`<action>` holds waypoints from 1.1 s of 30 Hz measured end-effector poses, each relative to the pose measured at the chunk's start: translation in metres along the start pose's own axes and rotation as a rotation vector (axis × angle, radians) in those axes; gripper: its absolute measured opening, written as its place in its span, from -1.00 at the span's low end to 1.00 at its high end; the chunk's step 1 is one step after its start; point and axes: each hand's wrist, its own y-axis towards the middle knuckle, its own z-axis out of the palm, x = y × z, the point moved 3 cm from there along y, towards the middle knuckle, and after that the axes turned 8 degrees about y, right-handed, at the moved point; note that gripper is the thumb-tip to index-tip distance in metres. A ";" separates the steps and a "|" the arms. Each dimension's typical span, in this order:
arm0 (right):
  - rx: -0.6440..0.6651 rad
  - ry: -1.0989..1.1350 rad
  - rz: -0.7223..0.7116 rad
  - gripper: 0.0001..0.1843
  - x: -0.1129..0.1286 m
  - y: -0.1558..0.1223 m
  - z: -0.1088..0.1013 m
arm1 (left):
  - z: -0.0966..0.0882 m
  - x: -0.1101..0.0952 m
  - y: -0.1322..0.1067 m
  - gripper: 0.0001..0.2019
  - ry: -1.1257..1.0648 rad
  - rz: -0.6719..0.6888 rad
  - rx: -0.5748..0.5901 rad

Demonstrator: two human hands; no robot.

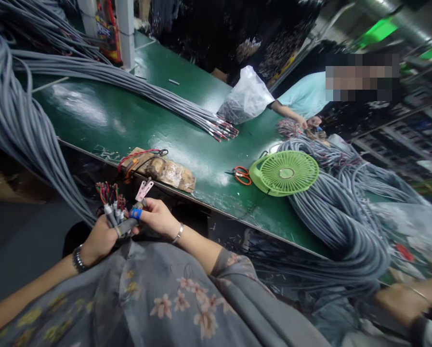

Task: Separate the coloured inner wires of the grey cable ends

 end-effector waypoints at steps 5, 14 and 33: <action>0.044 -0.036 -0.005 -0.36 0.005 0.005 0.008 | -0.006 0.006 -0.002 -0.68 -0.062 0.059 -0.129; -0.067 -0.015 -0.099 -0.40 0.002 0.002 0.012 | 0.002 0.002 -0.004 -0.61 -0.314 -0.037 -0.252; -0.054 0.102 -0.080 -0.40 0.001 -0.002 -0.022 | -0.004 -0.004 -0.003 -0.69 -0.441 -0.087 -0.203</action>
